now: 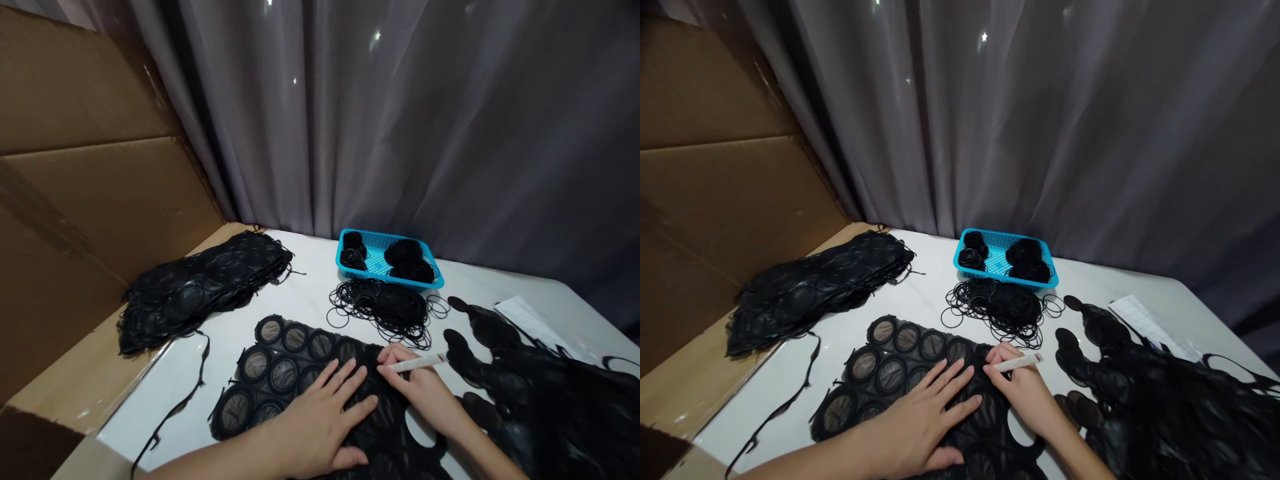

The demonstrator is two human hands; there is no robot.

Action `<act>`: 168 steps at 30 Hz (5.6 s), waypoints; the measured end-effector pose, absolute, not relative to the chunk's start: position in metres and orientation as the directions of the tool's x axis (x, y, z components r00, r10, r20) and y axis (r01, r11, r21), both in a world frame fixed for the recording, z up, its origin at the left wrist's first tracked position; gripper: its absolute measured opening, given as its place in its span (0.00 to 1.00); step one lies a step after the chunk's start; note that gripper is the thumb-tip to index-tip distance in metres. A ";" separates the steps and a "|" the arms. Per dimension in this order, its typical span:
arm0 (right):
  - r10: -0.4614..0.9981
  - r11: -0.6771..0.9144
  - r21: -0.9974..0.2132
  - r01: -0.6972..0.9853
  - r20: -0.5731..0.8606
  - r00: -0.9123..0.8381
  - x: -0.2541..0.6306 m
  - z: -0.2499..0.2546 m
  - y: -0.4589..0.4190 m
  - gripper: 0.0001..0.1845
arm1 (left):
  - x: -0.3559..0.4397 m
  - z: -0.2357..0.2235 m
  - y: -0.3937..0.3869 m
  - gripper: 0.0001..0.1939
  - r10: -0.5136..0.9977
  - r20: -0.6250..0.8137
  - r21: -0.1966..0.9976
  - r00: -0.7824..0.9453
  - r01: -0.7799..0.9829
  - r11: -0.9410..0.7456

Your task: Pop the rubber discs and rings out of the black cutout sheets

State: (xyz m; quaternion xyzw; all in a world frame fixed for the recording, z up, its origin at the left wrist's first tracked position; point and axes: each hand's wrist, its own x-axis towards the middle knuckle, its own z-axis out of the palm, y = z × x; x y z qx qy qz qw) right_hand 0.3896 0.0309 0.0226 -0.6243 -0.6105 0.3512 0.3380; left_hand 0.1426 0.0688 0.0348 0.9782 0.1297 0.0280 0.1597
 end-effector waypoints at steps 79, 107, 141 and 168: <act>0.888 0.348 -0.795 0.496 0.110 -0.446 0.274 0.035 0.137 0.10 | 0.042 0.019 0.063 0.31 0.786 0.115 0.256 0.607 0.747 -0.614; 0.857 0.441 -0.720 0.536 0.161 -0.489 0.260 0.023 0.112 0.07 | 0.045 0.014 0.064 0.39 0.779 0.085 0.242 0.621 0.746 -0.621; 0.934 0.250 -0.801 0.544 0.051 -0.354 0.311 0.020 0.095 0.08 | 0.067 0.017 0.068 0.39 0.632 0.064 0.271 0.772 0.596 -0.756; 0.963 0.222 -0.789 0.572 0.084 -0.257 0.348 0.022 0.059 0.11 | 0.107 0.029 0.071 0.39 0.476 0.030 0.264 0.879 0.453 -0.852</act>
